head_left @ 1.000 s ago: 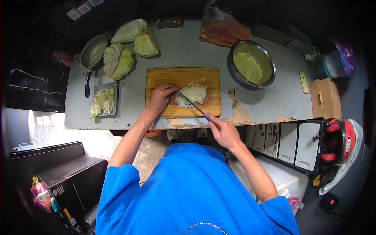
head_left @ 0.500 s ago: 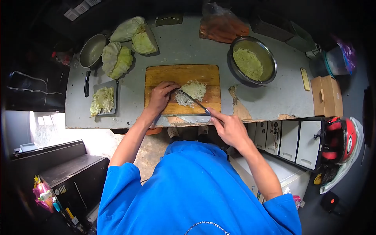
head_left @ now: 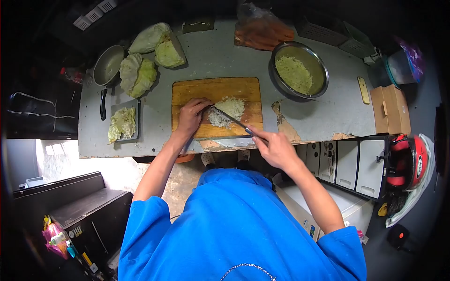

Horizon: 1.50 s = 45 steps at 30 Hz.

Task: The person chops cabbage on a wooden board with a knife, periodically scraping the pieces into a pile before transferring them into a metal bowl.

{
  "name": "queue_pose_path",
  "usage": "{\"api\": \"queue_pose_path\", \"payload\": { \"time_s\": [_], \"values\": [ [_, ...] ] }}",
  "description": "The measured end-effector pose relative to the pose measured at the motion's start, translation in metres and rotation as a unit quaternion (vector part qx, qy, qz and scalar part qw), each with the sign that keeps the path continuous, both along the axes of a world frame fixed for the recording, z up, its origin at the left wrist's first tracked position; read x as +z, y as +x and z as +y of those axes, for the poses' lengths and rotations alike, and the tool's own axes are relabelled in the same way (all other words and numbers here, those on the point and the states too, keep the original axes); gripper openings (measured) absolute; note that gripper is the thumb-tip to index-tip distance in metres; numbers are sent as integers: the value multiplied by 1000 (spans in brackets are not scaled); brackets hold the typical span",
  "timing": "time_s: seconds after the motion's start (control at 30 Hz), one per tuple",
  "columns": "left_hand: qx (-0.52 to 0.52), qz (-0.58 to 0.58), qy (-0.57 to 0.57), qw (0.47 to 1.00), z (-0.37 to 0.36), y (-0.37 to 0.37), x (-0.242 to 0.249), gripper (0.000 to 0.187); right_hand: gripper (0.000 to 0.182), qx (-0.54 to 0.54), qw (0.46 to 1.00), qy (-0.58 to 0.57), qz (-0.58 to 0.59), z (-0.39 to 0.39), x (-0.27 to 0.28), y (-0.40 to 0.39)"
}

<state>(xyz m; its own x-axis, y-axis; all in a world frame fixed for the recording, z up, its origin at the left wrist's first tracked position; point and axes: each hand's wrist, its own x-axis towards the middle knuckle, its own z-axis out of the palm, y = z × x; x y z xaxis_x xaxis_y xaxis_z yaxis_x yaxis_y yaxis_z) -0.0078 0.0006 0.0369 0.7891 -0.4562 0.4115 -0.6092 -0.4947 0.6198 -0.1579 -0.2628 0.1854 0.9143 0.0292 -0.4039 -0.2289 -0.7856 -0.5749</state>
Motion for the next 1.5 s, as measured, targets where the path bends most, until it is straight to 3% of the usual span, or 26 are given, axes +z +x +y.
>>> {"api": "queue_pose_path", "payload": {
  "time_s": [0.07, 0.17, 0.23, 0.37, 0.47, 0.5, 0.6, 0.67, 0.77, 0.87, 0.9, 0.97, 1.0, 1.13, 1.23, 1.27, 1.3, 1.37, 1.4, 1.5],
  "values": [
    [7, -12, 1, 1000, -1, 1, 0, 34, 42, -14, 988, 83, -129, -6, -79, -23],
    [-9, -42, 17, 999, -2, 2, 2, 33, 42, -24, 985, 92, -143, -2, -94, -29],
    [-13, -21, 10, 1000, 0, 2, 2, 32, 41, -12, 997, 54, -62, -3, -38, -16],
    [-16, 11, -10, 1000, -4, -3, 9, 32, 39, 0, 999, 25, -44, -3, 20, 2],
    [2, -5, -17, 1000, -2, 0, 4, 31, 41, -11, 991, 67, -115, -7, -60, -20],
    [-13, -28, 0, 1000, -2, -1, 5, 30, 42, 2, 972, 76, -223, -9, -103, -32],
    [-14, -40, 14, 999, -3, -1, 5, 29, 41, -17, 985, 84, -150, -5, -82, -32],
    [-11, -25, 20, 999, 0, -5, 5, 29, 39, -15, 995, 51, -87, -3, -20, -16],
    [-17, 0, -7, 1000, -4, -6, 7, 29, 38, 1, 999, 7, -34, -2, 26, 1],
    [1, -17, -10, 1000, -3, -1, 7, 29, 40, -10, 997, 51, -58, -8, -31, -11],
    [-17, -42, 3, 999, -3, -2, 8, 29, 41, -10, 983, 98, -154, -12, -80, -26],
    [-27, -67, 12, 997, -6, -1, 8, 29, 41, -43, 989, 89, -113, -5, -97, -39],
    [-18, -54, 16, 998, -6, 0, 7, 30, 41, -34, 982, 101, -154, -6, -103, -38],
    [-18, -13, -10, 1000, -5, -4, 6, 33, 36, -2, 1000, -17, 14, 0, 29, -1],
    [4, -9, -18, 1000, -5, -4, 0, 35, 38, 4, 997, 10, -74, -4, 8, -4],
    [7, -12, -22, 1000, -6, -1, 0, 35, 39, -7, 997, 36, -71, -8, -21, -10],
    [-12, -25, -8, 1000, -6, 0, 0, 34, 41, -4, 973, 125, -194, -15, -79, -23],
    [-23, -38, 2, 999, -8, -1, -1, 34, 40, -44, 984, 101, -143, -13, -110, -41],
    [-18, -39, 13, 999, -10, 0, 1, 34, 40, -71, 990, 101, -66, -7, -88, -37],
    [-20, -22, 12, 999, -5, -4, 2, 34, 39, -35, 998, 43, -30, -7, -20, -17]
  ]
}}
